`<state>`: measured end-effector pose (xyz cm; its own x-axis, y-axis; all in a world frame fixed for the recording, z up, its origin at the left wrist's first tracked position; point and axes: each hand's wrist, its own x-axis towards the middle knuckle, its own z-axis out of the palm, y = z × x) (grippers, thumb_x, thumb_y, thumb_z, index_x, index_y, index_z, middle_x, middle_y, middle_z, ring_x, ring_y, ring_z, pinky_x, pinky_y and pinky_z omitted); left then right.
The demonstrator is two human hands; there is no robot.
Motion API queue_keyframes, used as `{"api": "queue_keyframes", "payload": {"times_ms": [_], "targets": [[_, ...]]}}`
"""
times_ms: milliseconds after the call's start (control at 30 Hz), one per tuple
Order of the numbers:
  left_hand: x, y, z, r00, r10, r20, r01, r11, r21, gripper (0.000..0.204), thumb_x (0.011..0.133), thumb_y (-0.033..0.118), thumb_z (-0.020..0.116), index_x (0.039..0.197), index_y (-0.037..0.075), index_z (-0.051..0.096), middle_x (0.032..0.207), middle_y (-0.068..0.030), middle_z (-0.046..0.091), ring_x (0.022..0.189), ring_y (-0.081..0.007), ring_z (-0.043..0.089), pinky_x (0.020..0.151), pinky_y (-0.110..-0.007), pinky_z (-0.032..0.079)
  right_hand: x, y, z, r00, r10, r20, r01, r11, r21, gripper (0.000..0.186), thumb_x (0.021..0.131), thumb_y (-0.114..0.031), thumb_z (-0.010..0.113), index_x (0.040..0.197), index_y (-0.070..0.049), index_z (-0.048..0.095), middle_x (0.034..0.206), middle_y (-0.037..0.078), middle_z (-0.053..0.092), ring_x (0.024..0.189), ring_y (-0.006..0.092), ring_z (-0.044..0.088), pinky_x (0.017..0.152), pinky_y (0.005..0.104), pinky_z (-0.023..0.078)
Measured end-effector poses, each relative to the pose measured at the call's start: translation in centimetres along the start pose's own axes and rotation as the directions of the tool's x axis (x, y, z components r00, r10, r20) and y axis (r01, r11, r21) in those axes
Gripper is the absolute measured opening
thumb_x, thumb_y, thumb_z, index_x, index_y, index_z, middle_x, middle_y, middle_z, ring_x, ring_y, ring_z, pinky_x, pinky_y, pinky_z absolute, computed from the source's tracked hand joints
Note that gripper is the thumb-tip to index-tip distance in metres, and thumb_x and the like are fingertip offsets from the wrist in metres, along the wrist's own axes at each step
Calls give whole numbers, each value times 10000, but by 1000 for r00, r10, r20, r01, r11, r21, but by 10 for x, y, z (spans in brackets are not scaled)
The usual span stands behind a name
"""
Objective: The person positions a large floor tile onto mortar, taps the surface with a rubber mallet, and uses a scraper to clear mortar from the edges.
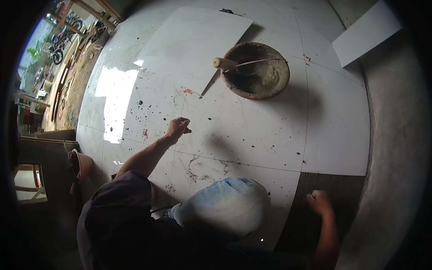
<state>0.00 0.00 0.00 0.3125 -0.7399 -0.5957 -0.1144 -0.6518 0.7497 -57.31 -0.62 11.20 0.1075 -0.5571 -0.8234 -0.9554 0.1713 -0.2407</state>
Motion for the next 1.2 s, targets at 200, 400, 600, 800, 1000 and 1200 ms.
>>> {"api": "queue_keyframes", "payload": {"times_ms": [200,400,600,800,1000,1200], "targets": [[-95,-109,4,870,309,-385,-268,951,156,348,911,140,520,1204,-47,502,1043,-217,667,922,-289,668,813,-360,516,130,-277,26,855,-487,-180,519,810,274,300,880,-258,631,1005,14,617,806,63,643,713,120,586,621,278,494],[-148,-129,22,984,-152,-98,107,927,-359,381,970,321,539,945,-34,675,945,-137,705,903,-219,667,808,-332,519,239,-399,41,843,-432,-322,514,823,241,286,904,-285,603,986,-11,602,734,47,601,602,103,538,525,271,488],[-178,-88,15,915,-217,341,394,670,-630,480,973,432,504,977,-4,705,878,-93,699,859,-156,646,784,-291,503,292,-436,31,947,-100,-305,230,875,426,253,937,-230,497,1068,-21,552,911,73,597,756,139,597,579,306,536],[-144,-106,15,706,-199,679,646,573,-504,409,968,386,533,965,4,681,809,-80,682,744,-126,622,700,-272,489,329,-424,50,726,-181,-664,436,867,240,316,891,-146,465,1177,-43,551,959,163,615,803,299,619,694,390,506],[-61,-50,-17,936,-337,-103,131,606,-785,329,974,267,525,1101,-28,599,785,-110,658,659,-129,597,657,-274,486,262,-430,84,455,-683,-571,603,708,-367,375,858,-71,519,1228,-12,509,861,168,553,700,329,580,617,426,495],[-50,-21,-71,920,-361,-150,161,700,-696,342,935,308,610,909,-29,661,872,-125,681,781,-145,635,738,-298,495,246,-502,53,545,-719,-431,657,685,-313,170,879,-202,566,809,-48,543,811,157,581,710,363,608,647,453,521]]}}
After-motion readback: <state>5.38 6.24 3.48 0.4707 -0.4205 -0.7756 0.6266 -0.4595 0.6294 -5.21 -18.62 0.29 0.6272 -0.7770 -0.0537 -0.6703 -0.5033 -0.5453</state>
